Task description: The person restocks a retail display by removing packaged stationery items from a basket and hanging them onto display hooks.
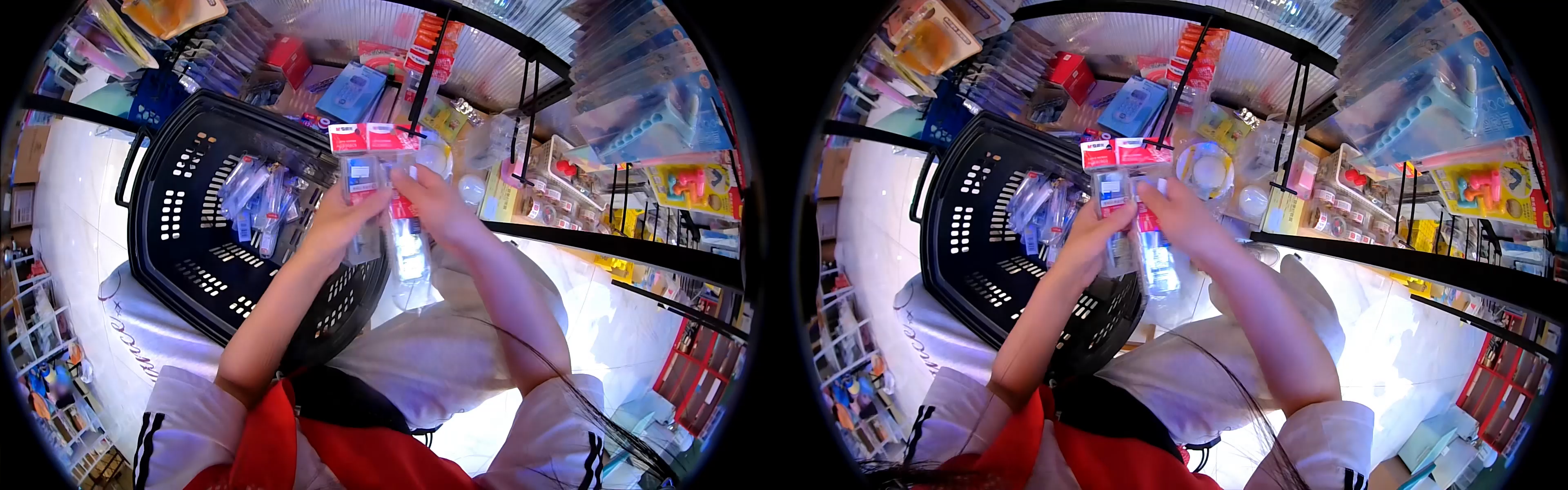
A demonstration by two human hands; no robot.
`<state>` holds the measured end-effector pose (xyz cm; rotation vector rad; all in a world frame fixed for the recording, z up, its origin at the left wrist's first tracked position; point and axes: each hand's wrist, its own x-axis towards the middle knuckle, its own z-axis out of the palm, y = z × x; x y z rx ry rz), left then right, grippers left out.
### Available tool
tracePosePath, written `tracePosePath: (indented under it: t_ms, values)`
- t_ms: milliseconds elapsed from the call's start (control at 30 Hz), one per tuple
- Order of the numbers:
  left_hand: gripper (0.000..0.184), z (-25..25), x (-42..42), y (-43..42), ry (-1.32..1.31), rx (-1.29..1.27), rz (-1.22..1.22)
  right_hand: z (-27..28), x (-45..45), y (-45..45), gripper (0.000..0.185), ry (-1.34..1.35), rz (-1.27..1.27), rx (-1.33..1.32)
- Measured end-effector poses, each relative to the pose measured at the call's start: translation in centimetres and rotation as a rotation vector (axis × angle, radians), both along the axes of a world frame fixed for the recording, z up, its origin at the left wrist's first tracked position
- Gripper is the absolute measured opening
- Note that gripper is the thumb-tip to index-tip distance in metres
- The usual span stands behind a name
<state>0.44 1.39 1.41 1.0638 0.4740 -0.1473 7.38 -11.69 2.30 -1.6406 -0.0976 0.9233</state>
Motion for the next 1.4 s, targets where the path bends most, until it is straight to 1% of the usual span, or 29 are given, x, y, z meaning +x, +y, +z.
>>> tracePosePath:
  t_ms: [33,67,167,200,233,300,333,367,433,467,533,567,700,800,900,933,1000,1100,1133,1267,1333,1367,1400]
  values:
    - [0.03,0.0,-0.2,-0.3,0.033,0.076,0.007,0.0,-0.3,0.5,0.032,-0.132,0.034,-0.079]
    - [0.027,-0.5,-0.3,-0.2,0.054,0.065,0.034,0.5,-0.4,0.8,0.036,-0.155,0.063,-0.07]
    - [0.025,-0.7,-0.5,0.9,0.094,-0.065,0.208,1.4,-0.4,1.9,0.042,0.155,0.004,0.106]
    - [0.024,-0.5,-0.4,1.6,0.102,-0.107,0.317,1.5,-0.4,2.2,0.041,0.212,0.016,0.115]
    - [0.022,-0.6,-0.4,2.8,0.082,-0.158,0.346,1.7,-0.5,2.4,0.039,0.215,0.073,0.093]
    - [0.023,-0.6,-0.2,4.8,0.039,-0.173,0.515,2.2,-0.8,2.5,0.036,0.218,0.188,0.049]
    - [0.024,-0.6,-0.2,5.9,0.008,-0.172,0.581,2.0,-0.5,2.6,0.028,0.249,0.315,0.082]
    - [0.026,-0.4,-0.5,6.8,0.001,-0.246,0.614,1.6,-0.4,2.7,0.026,0.228,0.275,0.1]
    - [0.026,-0.2,-1.1,8.2,-0.011,-0.302,0.654,1.1,-0.4,3.2,0.022,0.188,0.192,0.134]
    - [0.026,-0.2,-1.4,8.7,-0.011,-0.362,0.664,1.2,-0.5,3.4,0.017,0.158,0.076,0.129]
    - [0.026,-0.4,-1.9,9.2,-0.011,-0.487,0.681,0.8,-0.3,3.7,0.015,0.066,-0.052,0.135]
    - [0.026,-0.4,-2.1,9.1,-0.009,-0.491,0.678,0.4,-0.1,3.8,0.014,0.019,-0.116,0.137]
    - [0.025,0.0,-2.1,8.0,-0.046,-0.528,0.67,-1.8,-0.1,4.3,0.021,-0.466,-0.197,-0.014]
    - [0.024,0.3,-2.1,7.4,-0.126,-0.548,0.668,-2.2,-0.3,4.9,0.028,-0.695,-0.498,-0.23]
    - [0.024,0.9,-2.0,6.9,-0.147,-0.453,0.722,-1.2,-0.6,4.9,0.041,-0.334,-0.549,0.063]
    - [0.023,1.1,-2.0,6.7,-0.137,-0.441,0.762,-0.9,-1.1,5.2,0.041,-0.261,-0.647,0.115]
    - [0.024,1.0,-2.1,6.4,-0.186,-0.405,0.755,-0.6,-2.8,6.0,0.04,-0.109,-0.841,0.22]
    - [0.025,0.6,-2.1,6.3,-0.217,-0.356,0.747,-0.8,-3.8,5.9,0.037,-0.193,-0.572,0.185]
    - [0.025,0.5,-2.1,6.3,-0.223,-0.339,0.746,-0.4,-3.8,6.1,0.029,-0.143,-0.526,0.183]
    - [0.026,1.5,-2.0,5.0,-0.186,-0.252,0.709,-0.9,-3.0,6.3,0.027,0.043,-0.446,0.442]
    - [0.025,1.7,-1.9,5.5,-0.161,-0.316,0.647,-0.3,-2.8,6.3,0.025,0.167,-0.435,0.522]
    - [0.025,1.8,-1.8,5.9,-0.148,-0.346,0.618,0.1,-2.6,6.0,0.025,0.168,-0.315,0.497]
    - [0.024,1.7,-1.7,6.2,-0.099,-0.339,0.656,0.7,-2.4,5.6,0.025,0.17,-0.196,0.471]
